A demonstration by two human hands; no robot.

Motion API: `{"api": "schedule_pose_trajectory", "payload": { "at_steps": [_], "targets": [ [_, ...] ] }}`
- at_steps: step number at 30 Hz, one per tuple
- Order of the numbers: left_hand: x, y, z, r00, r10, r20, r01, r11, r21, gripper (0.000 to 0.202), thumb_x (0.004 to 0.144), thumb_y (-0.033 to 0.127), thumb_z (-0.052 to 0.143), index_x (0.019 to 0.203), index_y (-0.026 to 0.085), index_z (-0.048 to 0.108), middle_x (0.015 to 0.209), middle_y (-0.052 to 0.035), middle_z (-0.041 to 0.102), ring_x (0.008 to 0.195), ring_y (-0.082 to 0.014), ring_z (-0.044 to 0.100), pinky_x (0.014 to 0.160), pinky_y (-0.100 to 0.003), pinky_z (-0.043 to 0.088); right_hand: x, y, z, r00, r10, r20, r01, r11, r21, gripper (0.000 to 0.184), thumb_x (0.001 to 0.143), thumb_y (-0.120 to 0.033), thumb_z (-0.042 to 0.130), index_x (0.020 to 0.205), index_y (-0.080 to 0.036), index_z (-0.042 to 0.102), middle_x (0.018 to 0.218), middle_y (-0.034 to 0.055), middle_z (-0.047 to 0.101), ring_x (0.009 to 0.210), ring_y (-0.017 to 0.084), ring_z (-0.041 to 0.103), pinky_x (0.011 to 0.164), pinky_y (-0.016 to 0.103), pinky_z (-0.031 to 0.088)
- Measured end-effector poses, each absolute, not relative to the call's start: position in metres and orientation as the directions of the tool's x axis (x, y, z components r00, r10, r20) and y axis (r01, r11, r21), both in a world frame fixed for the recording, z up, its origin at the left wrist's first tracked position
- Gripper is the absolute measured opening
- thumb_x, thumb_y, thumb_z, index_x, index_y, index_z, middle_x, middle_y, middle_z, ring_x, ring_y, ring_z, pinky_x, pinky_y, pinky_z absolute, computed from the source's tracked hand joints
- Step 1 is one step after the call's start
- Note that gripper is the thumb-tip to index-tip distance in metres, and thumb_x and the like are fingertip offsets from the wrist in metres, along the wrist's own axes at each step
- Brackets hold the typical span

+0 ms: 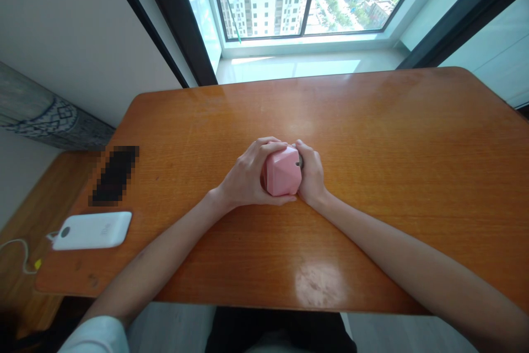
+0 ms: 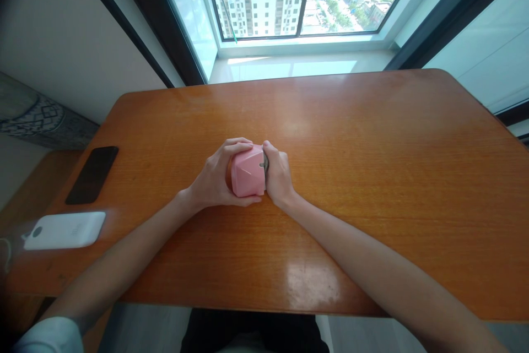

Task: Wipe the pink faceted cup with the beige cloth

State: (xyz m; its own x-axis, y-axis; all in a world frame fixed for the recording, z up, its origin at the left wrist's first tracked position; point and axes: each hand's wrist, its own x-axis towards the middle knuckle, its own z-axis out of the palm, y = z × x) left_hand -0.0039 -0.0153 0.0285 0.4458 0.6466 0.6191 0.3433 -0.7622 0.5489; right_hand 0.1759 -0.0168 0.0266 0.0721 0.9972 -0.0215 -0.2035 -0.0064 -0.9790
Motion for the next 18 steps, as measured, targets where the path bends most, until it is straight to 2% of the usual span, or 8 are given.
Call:
{"api": "schedule_pose_trajectory", "payload": {
  "at_steps": [5, 11, 14, 18],
  "targets": [
    [-0.002, -0.021, 0.034, 0.408, 0.768, 0.494, 0.364, -0.633, 0.683, 0.098, 0.067, 0.060, 0.101, 0.146, 0.027, 0.052, 0.139, -0.0125, 0.071, 0.119, -0.0301, 0.075, 0.105, -0.047, 0.063, 0.176, -0.018, 0.029, 0.096, 0.995, -0.041, -0.168, -0.024, -0.985, 0.055, 0.097, -0.060, 0.062, 0.057, -0.025, 0.049, 0.055, -0.0043, 0.045, 0.053, 0.011, 0.037, 0.051, 0.028, 0.032],
    [0.001, -0.024, 0.043, 0.355, 0.898, 0.259, 0.392, -0.394, 0.831, 0.091, 0.069, 0.059, 0.099, 0.141, 0.027, 0.054, 0.119, -0.0064, 0.077, 0.089, -0.0197, 0.074, 0.081, -0.034, 0.061, 0.176, -0.019, 0.027, 0.056, 0.997, -0.047, -0.221, -0.034, -0.975, 0.053, 0.098, -0.061, 0.062, 0.061, -0.023, 0.058, 0.059, -0.0029, 0.053, 0.056, 0.012, 0.044, 0.053, 0.027, 0.036],
    [0.001, -0.023, 0.045, 0.349, 0.915, 0.203, 0.385, -0.337, 0.859, 0.090, 0.069, 0.061, 0.098, 0.140, 0.027, 0.055, 0.114, -0.0051, 0.078, 0.085, -0.0189, 0.072, 0.078, -0.033, 0.059, 0.176, -0.018, 0.027, 0.063, 0.997, -0.051, -0.216, -0.036, -0.976, 0.053, 0.097, -0.061, 0.065, 0.062, -0.022, 0.059, 0.060, -0.0028, 0.053, 0.056, 0.011, 0.044, 0.053, 0.027, 0.036],
    [0.003, -0.024, 0.038, 0.352, 0.916, 0.190, 0.320, -0.309, 0.896, 0.090, 0.074, 0.063, 0.094, 0.143, 0.026, 0.050, 0.119, -0.0066, 0.075, 0.088, -0.0192, 0.071, 0.080, -0.034, 0.059, 0.175, -0.017, 0.028, 0.054, 0.997, -0.056, -0.220, -0.043, -0.975, 0.054, 0.097, -0.063, 0.063, 0.062, -0.022, 0.057, 0.059, -0.0036, 0.050, 0.055, 0.011, 0.040, 0.052, 0.027, 0.035]
  ]
}}
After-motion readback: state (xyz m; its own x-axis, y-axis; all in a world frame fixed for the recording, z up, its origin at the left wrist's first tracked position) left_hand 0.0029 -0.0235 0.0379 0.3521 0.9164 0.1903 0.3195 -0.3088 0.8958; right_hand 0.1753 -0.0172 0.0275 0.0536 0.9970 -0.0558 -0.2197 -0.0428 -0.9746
